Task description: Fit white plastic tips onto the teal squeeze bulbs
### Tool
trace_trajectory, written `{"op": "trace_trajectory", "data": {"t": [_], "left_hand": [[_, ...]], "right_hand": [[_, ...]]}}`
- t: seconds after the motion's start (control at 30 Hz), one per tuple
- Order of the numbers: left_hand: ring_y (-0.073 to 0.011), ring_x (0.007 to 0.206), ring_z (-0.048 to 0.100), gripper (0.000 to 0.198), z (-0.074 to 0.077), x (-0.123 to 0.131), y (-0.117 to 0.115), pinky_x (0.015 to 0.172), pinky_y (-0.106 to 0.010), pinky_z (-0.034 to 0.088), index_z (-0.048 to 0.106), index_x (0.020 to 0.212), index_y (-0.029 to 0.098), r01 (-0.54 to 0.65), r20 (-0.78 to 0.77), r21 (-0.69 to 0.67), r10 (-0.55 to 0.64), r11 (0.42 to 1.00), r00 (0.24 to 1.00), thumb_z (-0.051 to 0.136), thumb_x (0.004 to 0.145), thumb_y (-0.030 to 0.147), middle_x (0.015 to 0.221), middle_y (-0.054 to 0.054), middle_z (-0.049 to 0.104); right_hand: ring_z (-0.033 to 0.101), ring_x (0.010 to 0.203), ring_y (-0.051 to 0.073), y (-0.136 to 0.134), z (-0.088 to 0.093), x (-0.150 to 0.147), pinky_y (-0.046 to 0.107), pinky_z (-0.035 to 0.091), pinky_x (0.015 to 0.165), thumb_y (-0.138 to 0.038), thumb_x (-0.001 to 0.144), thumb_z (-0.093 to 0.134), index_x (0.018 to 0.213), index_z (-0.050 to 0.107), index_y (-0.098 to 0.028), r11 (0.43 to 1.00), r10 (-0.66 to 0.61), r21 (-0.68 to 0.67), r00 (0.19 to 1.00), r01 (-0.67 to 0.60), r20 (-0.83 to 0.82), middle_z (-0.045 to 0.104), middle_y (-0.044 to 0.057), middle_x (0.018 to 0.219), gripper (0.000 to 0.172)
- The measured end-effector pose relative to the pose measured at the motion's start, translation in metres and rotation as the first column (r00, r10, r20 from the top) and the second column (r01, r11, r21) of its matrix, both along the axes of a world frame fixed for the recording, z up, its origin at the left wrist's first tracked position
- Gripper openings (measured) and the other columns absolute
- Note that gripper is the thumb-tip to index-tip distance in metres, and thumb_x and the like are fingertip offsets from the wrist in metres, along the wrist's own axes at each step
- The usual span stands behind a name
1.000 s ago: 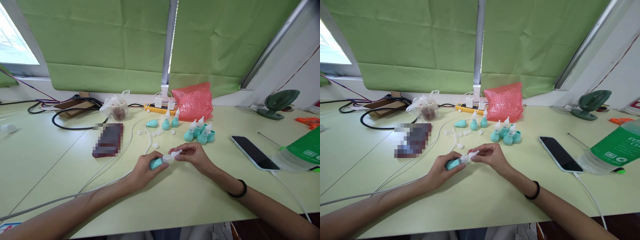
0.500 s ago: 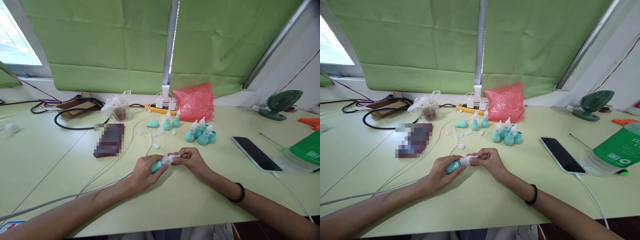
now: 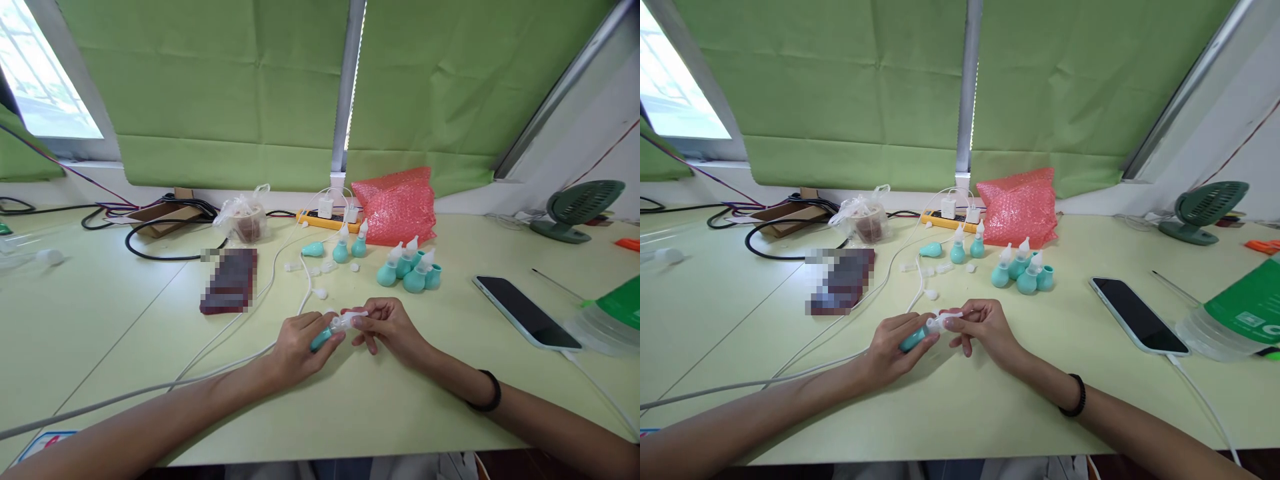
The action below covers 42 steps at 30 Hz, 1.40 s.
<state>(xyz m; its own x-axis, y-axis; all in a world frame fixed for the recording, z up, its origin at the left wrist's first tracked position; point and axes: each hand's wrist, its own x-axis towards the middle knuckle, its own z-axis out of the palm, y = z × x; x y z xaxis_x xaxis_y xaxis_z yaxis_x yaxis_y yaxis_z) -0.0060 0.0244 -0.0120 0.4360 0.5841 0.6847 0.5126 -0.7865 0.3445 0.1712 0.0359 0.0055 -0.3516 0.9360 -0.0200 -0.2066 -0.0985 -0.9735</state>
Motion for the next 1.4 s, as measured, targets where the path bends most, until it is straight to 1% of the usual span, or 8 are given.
{"op": "trace_trajectory", "data": {"t": [0.2,0.33,0.4,0.5,0.63,0.8,1.03,1.4], "left_hand": [[-0.0133,0.064,0.057,0.019,0.003,-0.001,0.002,0.06,-0.024,0.044,0.057,0.091,0.015,0.0,0.102,-0.19,0.019,0.982,0.995,0.051,0.078,0.027,0.072,-0.004,0.063],[-0.0186,0.093,0.053,0.039,0.009,-0.003,0.004,0.079,-0.031,0.043,0.042,0.116,0.018,0.017,0.173,-0.339,0.044,0.941,0.984,0.05,0.079,0.028,0.105,-0.008,0.057],[-0.0194,0.104,0.047,0.049,0.01,-0.004,0.005,0.084,-0.034,0.041,0.027,0.126,0.02,0.037,0.218,-0.382,0.051,0.923,0.975,0.044,0.081,0.026,0.119,-0.009,0.047],[-0.0206,0.108,0.044,0.045,0.008,-0.003,0.009,0.087,-0.037,0.041,0.033,0.123,0.02,0.006,0.177,-0.422,0.076,0.907,0.981,0.045,0.079,0.021,0.124,-0.01,0.041],[-0.0255,0.115,0.038,0.041,0.003,-0.002,0.014,0.092,-0.042,0.036,0.05,0.109,0.017,-0.084,-0.047,-0.446,0.071,0.891,0.996,0.05,0.069,0.007,0.128,-0.013,0.036],[-0.0223,0.112,0.042,0.038,0.001,-0.004,0.015,0.092,-0.038,0.038,0.054,0.105,0.015,-0.026,-0.153,-0.401,-0.039,0.916,0.987,0.042,0.071,0.001,0.122,-0.012,0.045],[-0.0193,0.103,0.049,0.036,0.002,-0.005,0.016,0.09,-0.032,0.041,0.054,0.104,0.011,-0.014,-0.129,-0.386,-0.039,0.922,0.991,0.044,0.071,0.002,0.108,-0.011,0.056],[-0.0187,0.101,0.05,0.032,-0.006,-0.005,0.021,0.087,-0.033,0.042,0.054,0.103,0.015,0.001,-0.106,-0.365,-0.043,0.931,0.993,0.042,0.075,0.006,0.106,-0.009,0.056]], "right_hand": [[0.044,0.033,0.003,-0.004,0.011,-0.006,0.02,0.043,0.037,-0.026,0.058,0.07,0.058,0.057,-0.014,0.985,-0.134,0.12,0.986,0.122,0.096,0.067,0.003,0.073,0.017],[0.047,0.039,0.006,0.01,0.039,-0.011,0.019,0.04,0.037,-0.026,0.055,0.071,0.065,0.062,-0.013,0.95,-0.232,0.245,0.963,0.195,0.134,0.066,0.004,0.067,0.018],[0.049,0.041,0.007,0.025,0.057,-0.008,0.021,0.043,0.04,-0.027,0.055,0.07,0.066,0.063,-0.014,0.886,-0.34,0.373,0.933,0.275,0.12,0.066,0.005,0.068,0.019],[0.057,0.052,0.013,0.053,0.079,0.003,0.025,0.048,0.049,-0.029,0.055,0.069,0.066,0.062,-0.014,0.748,-0.498,0.579,0.851,0.325,0.166,0.066,0.004,0.07,0.019],[0.06,0.057,0.015,0.086,0.086,0.021,0.027,0.049,0.057,-0.028,0.061,0.061,0.063,0.064,-0.015,0.578,-0.71,0.802,0.578,0.153,0.402,0.065,0.003,0.064,0.013],[0.058,0.053,0.015,0.114,0.071,0.032,0.024,0.045,0.051,-0.03,0.063,0.058,0.054,0.062,-0.015,0.618,-0.719,0.784,0.369,-0.05,0.59,0.063,0.003,0.056,0.018],[0.054,0.048,0.013,0.123,0.068,0.027,0.022,0.039,0.047,-0.031,0.062,0.06,0.046,0.056,-0.015,0.62,-0.698,0.771,0.346,-0.146,0.627,0.059,0.001,0.049,0.023],[0.052,0.046,0.011,0.11,0.052,0.029,0.02,0.036,0.048,-0.032,0.066,0.055,0.048,0.053,-0.015,0.545,-0.775,0.826,0.287,-0.144,0.562,0.057,0.0,0.047,0.025]]}}
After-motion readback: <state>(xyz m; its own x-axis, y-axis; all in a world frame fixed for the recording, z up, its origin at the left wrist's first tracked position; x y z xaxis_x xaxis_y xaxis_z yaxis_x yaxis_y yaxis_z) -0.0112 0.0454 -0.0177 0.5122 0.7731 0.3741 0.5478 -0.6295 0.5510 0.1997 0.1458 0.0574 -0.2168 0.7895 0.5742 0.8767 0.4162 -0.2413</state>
